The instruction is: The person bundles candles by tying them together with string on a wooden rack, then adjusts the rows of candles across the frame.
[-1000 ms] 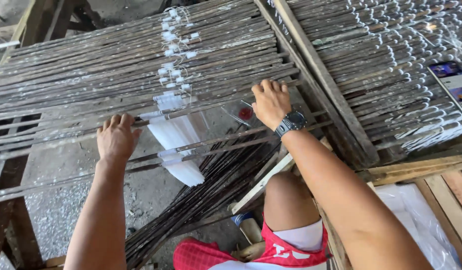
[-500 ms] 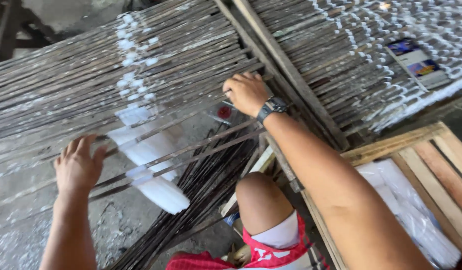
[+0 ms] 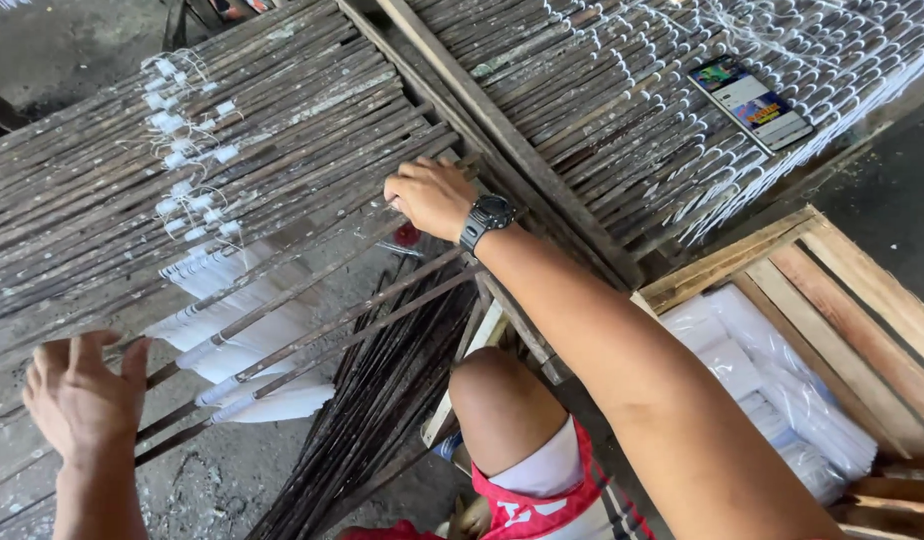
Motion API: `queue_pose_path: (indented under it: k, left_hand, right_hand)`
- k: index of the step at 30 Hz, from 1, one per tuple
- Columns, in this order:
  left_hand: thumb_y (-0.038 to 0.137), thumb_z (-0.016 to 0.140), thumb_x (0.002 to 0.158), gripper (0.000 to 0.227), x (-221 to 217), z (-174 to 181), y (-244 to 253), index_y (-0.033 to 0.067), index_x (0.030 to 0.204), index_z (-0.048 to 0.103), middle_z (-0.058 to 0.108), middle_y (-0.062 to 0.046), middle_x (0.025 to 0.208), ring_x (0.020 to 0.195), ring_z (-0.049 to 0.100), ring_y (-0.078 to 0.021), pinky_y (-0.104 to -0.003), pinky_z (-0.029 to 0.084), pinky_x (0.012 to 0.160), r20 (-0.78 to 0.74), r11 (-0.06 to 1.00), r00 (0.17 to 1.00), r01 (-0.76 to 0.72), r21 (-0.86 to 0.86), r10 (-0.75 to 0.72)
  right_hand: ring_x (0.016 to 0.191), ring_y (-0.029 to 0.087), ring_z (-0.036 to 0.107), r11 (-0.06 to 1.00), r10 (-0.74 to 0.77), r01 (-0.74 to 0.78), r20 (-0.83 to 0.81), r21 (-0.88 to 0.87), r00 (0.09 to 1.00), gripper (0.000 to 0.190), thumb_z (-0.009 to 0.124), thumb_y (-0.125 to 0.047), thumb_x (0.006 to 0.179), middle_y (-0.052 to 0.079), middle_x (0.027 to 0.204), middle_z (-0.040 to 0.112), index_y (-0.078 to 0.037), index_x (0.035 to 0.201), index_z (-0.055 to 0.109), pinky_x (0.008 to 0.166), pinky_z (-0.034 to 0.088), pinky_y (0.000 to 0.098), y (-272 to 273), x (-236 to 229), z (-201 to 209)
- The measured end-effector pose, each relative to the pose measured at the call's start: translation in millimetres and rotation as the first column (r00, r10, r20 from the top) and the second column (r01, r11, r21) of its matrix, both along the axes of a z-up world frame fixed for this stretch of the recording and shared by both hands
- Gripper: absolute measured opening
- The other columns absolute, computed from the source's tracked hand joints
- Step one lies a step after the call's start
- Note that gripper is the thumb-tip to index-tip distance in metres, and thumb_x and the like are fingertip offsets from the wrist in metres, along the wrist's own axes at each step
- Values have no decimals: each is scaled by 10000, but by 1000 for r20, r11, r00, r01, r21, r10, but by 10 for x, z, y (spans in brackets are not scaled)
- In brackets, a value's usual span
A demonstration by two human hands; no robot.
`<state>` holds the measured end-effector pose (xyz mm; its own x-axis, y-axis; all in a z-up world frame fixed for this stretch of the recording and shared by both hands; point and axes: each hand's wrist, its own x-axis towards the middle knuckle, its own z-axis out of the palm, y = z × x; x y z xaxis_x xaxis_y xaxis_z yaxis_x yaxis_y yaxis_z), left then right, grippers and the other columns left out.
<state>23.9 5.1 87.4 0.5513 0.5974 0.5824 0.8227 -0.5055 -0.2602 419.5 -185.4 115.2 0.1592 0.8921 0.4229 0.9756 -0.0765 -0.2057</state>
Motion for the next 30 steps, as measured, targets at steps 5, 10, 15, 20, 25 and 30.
queue_pose_path:
  k: [5,10,15,20,25,30]
  left_hand:
    - [470,460,983,357,22,61,-106,193,822,618,628,-14,685,531,580,-167,-260,469,418,-82,948,996,-56,-314,32]
    - [416,386,975,360,121,218,-245,195,895,658,677,-37,669,651,661,-250,-381,570,603,-71,828,994,-105,-550,78]
    - [434,470,918,346,123,186,-247,125,867,618,636,-58,776,708,616,-260,-388,515,544,87,862,991,-47,-505,104]
    - [379,622,799,348,15,32,-153,139,1050,604,524,-149,1113,1025,451,-362,-478,289,822,231,980,970,-29,-196,75]
    - [399,570,865,291,-1,18,-109,158,1018,626,637,-66,1052,1070,519,-286,-503,205,952,154,966,987,-15,-257,56]
    - [628,579,942,360,-132,-118,-33,271,931,629,670,90,920,885,610,-122,-278,351,874,-30,961,990,-126,247,138]
  right_hand:
    - [760,196,460,1000,9,-11,76,27,997,109,525,-94,766,12,814,535,-155,747,613,685,350,365,71,-124,28]
    - [782,173,574,993,120,-121,-76,-3,990,171,467,-183,826,-3,899,597,-153,858,632,685,413,383,222,-385,27]
    - [827,209,582,993,48,-70,-209,-99,977,247,427,-271,774,6,885,642,-212,847,656,662,397,431,303,-481,8]
    - [849,155,572,983,-8,-37,-242,-181,970,186,463,-331,837,-71,934,636,-255,879,627,769,292,388,427,-378,-89]
    - [912,164,553,971,-5,-63,-285,-230,959,207,451,-341,844,-61,1049,605,-249,953,601,787,288,374,355,-352,20]
    - [868,170,581,986,34,-79,-288,-146,957,200,490,-307,761,-16,941,631,-237,864,647,719,421,353,307,-388,91]
